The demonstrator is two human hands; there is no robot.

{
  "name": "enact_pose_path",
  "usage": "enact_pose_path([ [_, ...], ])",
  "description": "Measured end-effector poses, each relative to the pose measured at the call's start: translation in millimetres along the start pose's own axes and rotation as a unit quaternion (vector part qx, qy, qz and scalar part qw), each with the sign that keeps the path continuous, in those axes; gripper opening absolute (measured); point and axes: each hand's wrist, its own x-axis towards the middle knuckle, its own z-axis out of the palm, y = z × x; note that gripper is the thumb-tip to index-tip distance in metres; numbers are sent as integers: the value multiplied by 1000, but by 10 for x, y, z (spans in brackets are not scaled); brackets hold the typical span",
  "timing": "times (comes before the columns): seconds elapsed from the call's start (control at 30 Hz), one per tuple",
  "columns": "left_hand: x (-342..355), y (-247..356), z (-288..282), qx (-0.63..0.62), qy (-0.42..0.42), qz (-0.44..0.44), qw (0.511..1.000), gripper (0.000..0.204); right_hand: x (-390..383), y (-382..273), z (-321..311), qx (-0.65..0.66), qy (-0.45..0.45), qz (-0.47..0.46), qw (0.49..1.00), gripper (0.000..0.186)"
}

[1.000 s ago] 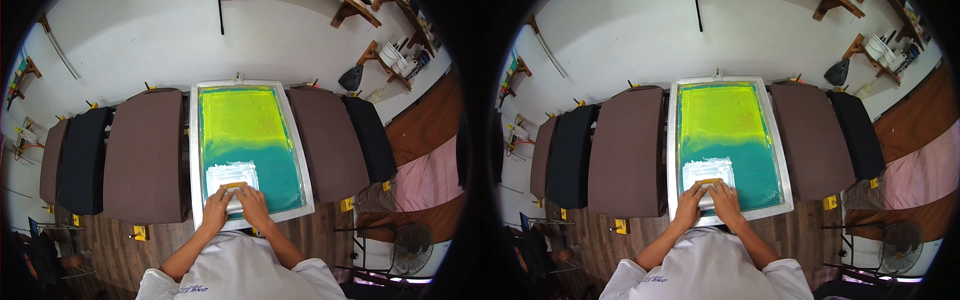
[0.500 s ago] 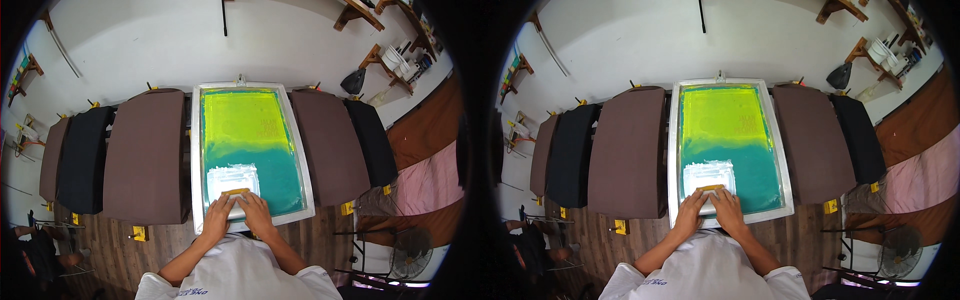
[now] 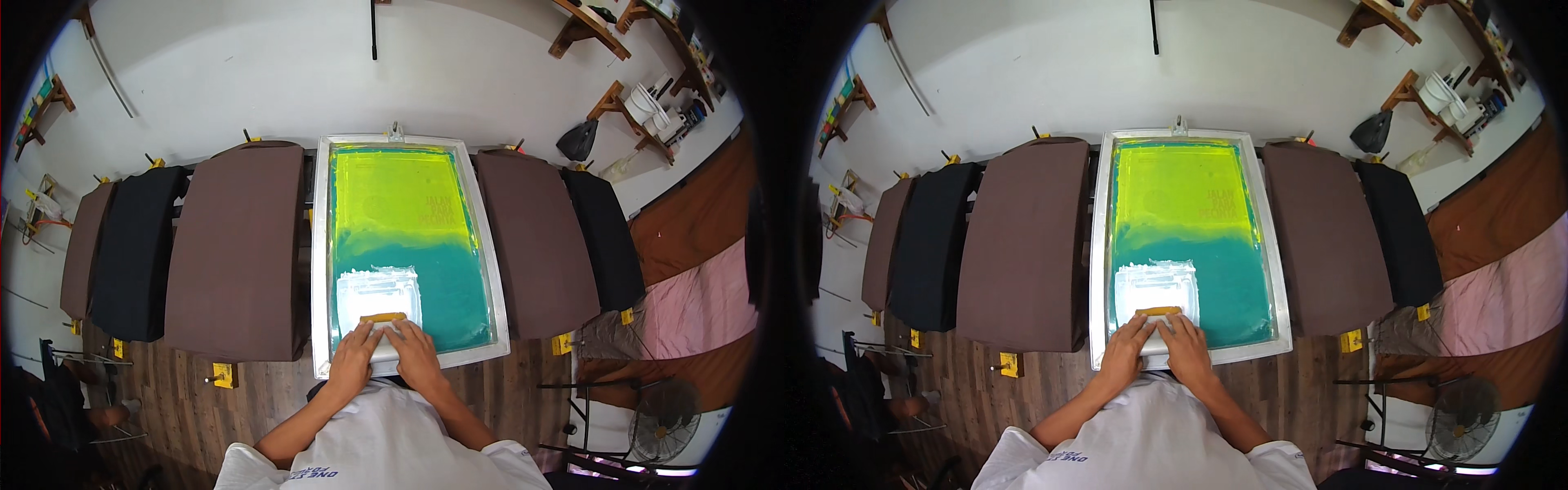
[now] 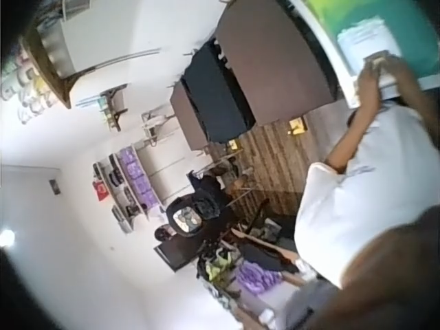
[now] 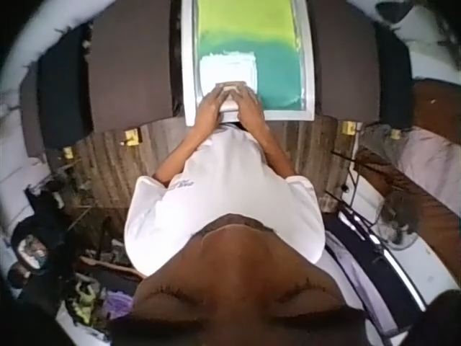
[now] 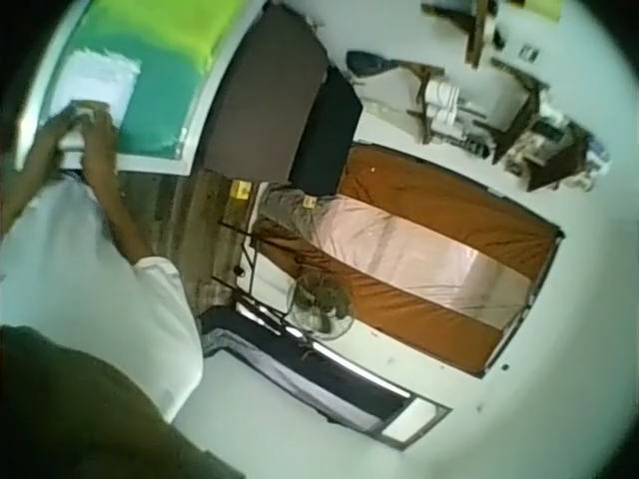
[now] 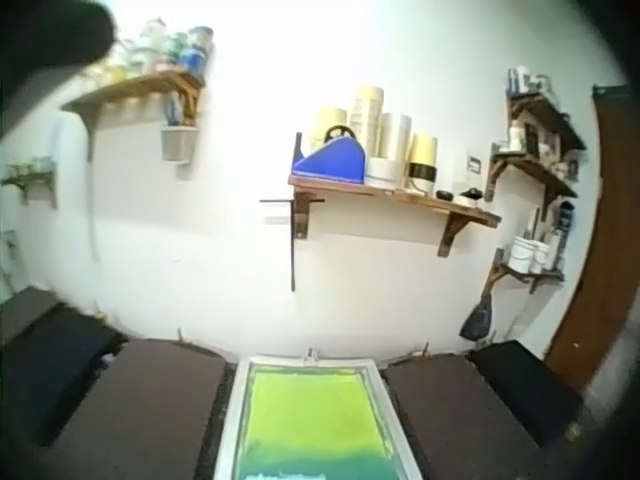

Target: Spreading white ink onto a screen printing frame using a squeegee.

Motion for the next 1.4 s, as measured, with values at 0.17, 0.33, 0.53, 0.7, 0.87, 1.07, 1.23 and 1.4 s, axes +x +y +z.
enact_pose_path([
  [0.17,-118,85,-1,-6,-9,-8,1000,71,-75,5,-18,22,-3,3,1000,65],
  [0.33,-96,60,-1,1,4,-7,1000,71,-78,-4,47,12,38,1,999,63],
  [0.53,-150,101,14,-17,15,-10,1000,70,-133,-66,23,-14,51,-4,999,63],
  [0.7,-173,89,57,-16,-9,-11,1000,69,-181,-85,14,-12,56,-1,998,64],
  [0.87,-191,110,16,-27,-35,-24,999,69,-190,-100,-47,5,23,2,1000,66],
  [1.07,-185,125,-35,-16,-44,-23,999,70,-175,-117,-135,19,-13,17,1000,66],
  [1.23,-192,115,-41,-17,-36,-22,999,69,-171,-176,-161,6,23,4,1000,64],
  [1.4,148,117,-270,-57,-35,-32,997,62,148,-60,-334,14,-47,20,999,61],
])
